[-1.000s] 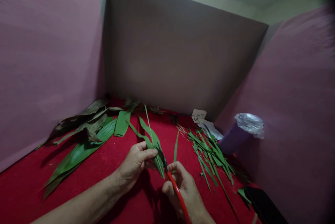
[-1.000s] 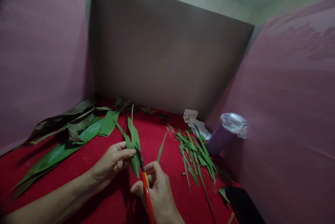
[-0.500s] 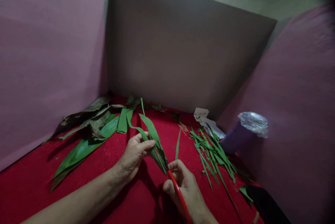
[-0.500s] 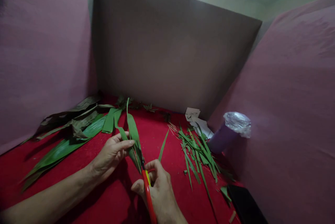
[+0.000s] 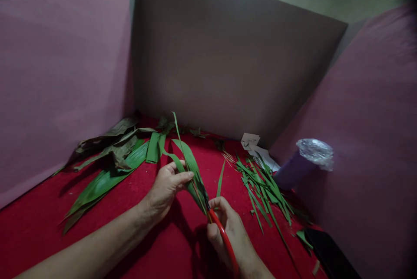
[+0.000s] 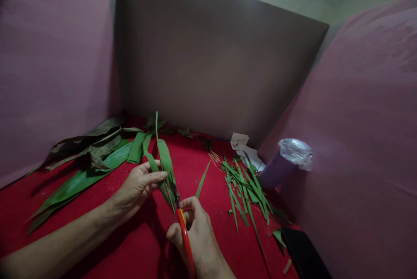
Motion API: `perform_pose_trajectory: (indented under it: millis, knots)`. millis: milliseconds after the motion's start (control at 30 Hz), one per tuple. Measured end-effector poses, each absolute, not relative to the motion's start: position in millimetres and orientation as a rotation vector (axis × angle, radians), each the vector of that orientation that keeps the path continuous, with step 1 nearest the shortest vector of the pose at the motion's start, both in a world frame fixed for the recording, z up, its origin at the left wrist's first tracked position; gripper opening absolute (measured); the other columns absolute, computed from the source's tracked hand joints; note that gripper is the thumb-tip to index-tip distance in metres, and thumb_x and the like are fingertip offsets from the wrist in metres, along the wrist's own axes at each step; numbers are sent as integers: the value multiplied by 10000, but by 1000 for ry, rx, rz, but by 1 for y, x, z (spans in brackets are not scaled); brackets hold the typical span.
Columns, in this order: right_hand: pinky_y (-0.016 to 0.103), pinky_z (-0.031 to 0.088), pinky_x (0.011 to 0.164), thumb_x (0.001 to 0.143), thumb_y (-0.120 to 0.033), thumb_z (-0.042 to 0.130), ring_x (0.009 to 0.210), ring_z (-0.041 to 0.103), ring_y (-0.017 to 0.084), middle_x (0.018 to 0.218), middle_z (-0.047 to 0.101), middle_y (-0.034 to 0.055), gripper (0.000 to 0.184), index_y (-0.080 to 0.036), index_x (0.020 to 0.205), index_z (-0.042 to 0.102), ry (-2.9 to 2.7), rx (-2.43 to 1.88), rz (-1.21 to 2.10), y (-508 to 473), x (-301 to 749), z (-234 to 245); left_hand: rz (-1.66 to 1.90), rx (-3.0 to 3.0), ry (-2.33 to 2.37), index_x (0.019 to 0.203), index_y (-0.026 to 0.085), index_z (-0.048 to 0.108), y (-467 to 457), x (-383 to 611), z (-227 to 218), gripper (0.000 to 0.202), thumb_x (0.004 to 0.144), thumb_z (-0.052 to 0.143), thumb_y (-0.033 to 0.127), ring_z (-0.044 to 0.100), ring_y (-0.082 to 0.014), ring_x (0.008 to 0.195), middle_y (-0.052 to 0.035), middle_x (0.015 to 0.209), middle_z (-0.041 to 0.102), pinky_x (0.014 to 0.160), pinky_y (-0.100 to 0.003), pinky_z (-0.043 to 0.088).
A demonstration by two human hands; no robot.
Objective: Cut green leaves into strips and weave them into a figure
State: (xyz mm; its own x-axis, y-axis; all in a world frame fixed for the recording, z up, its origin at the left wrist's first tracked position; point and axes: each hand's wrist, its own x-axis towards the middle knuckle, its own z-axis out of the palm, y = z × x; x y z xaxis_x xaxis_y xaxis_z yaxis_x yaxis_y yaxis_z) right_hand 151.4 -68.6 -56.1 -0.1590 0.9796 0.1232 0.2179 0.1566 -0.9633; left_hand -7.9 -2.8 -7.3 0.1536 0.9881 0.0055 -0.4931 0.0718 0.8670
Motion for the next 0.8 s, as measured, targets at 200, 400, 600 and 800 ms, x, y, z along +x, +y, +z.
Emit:
perform_pose_trajectory:
  millis: [200,400,600,800]
  knots:
    - [175,184,407,624,-650,615,459,227,61,525,343,-100,544,-193,835,407,-1520,-1185,1099,-69,151,-50,1272,889,741,795,120,619,-2,-8,-10,195,621,704,136,595,-116,568,-8,651,647,553,-239,509]
    - [153,194,354,592,-662,634,330,249,34,451,477,-98,604,-212,883,357,-1381,-1130,1248,-69,149,-52,1269,902,727,802,121,623,-1,-9,-12,193,625,700,135,593,-115,568,-13,667,657,551,-237,504]
    - [153,208,356,614,-575,669,347,254,39,456,441,-110,571,-197,929,379,-1398,-1154,1211,-68,147,-54,1280,890,739,801,128,629,0,-8,-11,187,628,699,132,597,-114,576,-13,682,668,556,-236,507]
    - [164,258,420,719,-419,621,452,343,69,541,426,-93,416,-197,971,376,-1537,-1199,1132,-71,149,-51,1264,871,732,784,122,629,-3,-6,-10,202,600,713,125,601,-117,587,-18,674,674,561,-228,495]
